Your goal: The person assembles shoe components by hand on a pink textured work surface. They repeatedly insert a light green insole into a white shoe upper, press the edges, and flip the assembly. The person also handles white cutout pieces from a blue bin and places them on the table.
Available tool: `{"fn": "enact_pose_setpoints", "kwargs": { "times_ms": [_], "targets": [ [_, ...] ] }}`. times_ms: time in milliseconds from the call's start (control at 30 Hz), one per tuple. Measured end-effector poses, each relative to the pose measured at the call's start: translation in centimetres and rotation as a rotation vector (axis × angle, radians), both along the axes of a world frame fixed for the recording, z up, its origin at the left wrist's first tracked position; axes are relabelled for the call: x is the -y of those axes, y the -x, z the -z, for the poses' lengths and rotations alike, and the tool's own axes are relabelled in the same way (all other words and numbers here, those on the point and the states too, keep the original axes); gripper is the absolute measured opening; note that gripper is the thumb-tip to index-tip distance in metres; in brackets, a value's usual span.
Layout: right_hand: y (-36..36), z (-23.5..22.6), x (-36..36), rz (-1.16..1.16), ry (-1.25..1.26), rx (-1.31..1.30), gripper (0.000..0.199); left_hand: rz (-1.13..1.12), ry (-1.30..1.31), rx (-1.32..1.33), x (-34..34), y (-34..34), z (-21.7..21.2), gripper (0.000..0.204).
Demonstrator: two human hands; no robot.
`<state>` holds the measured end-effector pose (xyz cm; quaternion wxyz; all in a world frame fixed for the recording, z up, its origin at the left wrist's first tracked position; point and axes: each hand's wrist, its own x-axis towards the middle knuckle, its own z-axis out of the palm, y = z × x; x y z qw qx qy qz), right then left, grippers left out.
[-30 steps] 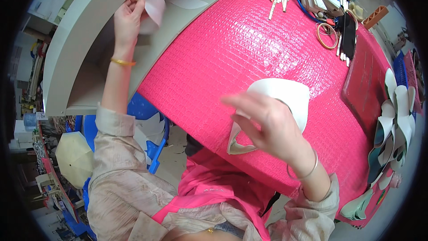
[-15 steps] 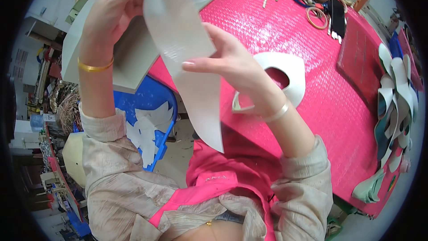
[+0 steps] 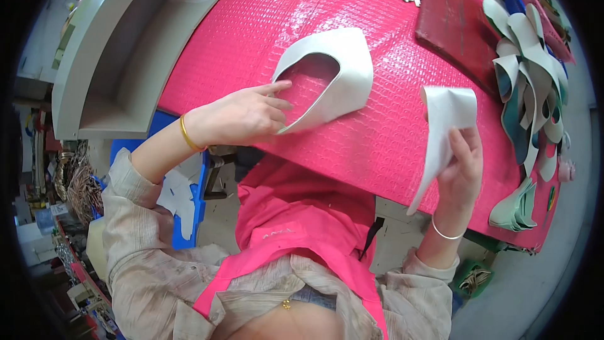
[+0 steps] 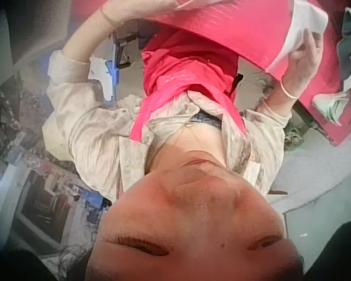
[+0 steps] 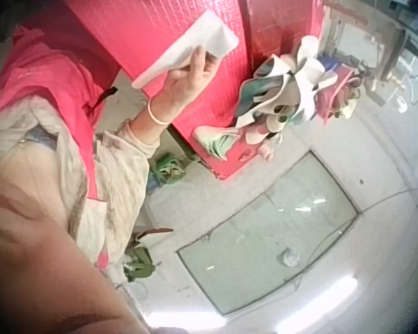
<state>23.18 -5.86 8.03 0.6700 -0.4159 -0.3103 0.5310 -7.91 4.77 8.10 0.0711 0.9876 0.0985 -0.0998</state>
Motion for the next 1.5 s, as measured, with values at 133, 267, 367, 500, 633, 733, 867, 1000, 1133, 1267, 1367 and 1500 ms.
{"fn": "enact_pose_setpoints", "kwargs": {
  "times_ms": [133,267,367,500,633,733,867,1000,1133,1267,1367,1500],
  "targets": [
    [1.2,-0.3,-1.8,-0.018,-0.187,0.044,0.041,-0.352,0.612,0.336,-0.9,-3.5,-2.1,0.017],
    [3.8,-1.1,-4.2,0.080,-0.332,0.101,0.037,-0.582,1.113,1.024,-0.8,-7.1,-2.1,0.028],
    [6.0,-2.8,-5.9,0.166,-0.419,0.130,0.026,-0.591,1.285,1.182,-1.0,-9.0,-2.1,0.032],
    [6.9,-2.4,-6.6,0.164,-0.448,0.281,0.025,-0.594,1.516,1.209,0.1,-9.6,-2.3,0.030],
    [7.8,-2.4,-6.4,0.191,-0.439,0.360,0.021,-0.546,1.626,1.187,0.5,-9.3,-2.6,0.033],
    [8.2,-2.5,-6.2,0.213,-0.449,0.378,0.021,-0.627,1.625,1.273,1.0,-9.3,-2.9,0.038],
    [8.7,-2.6,-6.2,0.223,-0.443,0.394,0.021,-0.619,1.709,1.340,1.3,-9.2,-3.4,0.040],
    [8.9,-2.3,-6.0,0.239,-0.456,0.441,0.023,-0.668,1.507,1.318,1.6,-9.4,-3.5,0.030],
    [9.1,-2.6,-5.9,0.234,-0.441,0.471,0.042,-0.742,1.329,1.345,0.9,-10.1,-4.1,0.024],
    [9.6,-1.5,-4.5,0.280,-0.467,0.436,0.061,-0.707,1.324,1.389,-1.5,-10.5,-6.0,0.024],
    [9.2,-0.6,-4.4,0.315,-0.436,0.439,0.062,-0.743,1.511,1.290,-2.3,-11.5,-7.6,0.028],
    [9.3,-0.6,-5.3,0.362,-0.431,0.476,0.061,-0.749,1.505,1.255,-2.6,-11.8,-8.3,0.032]
  ]
}}
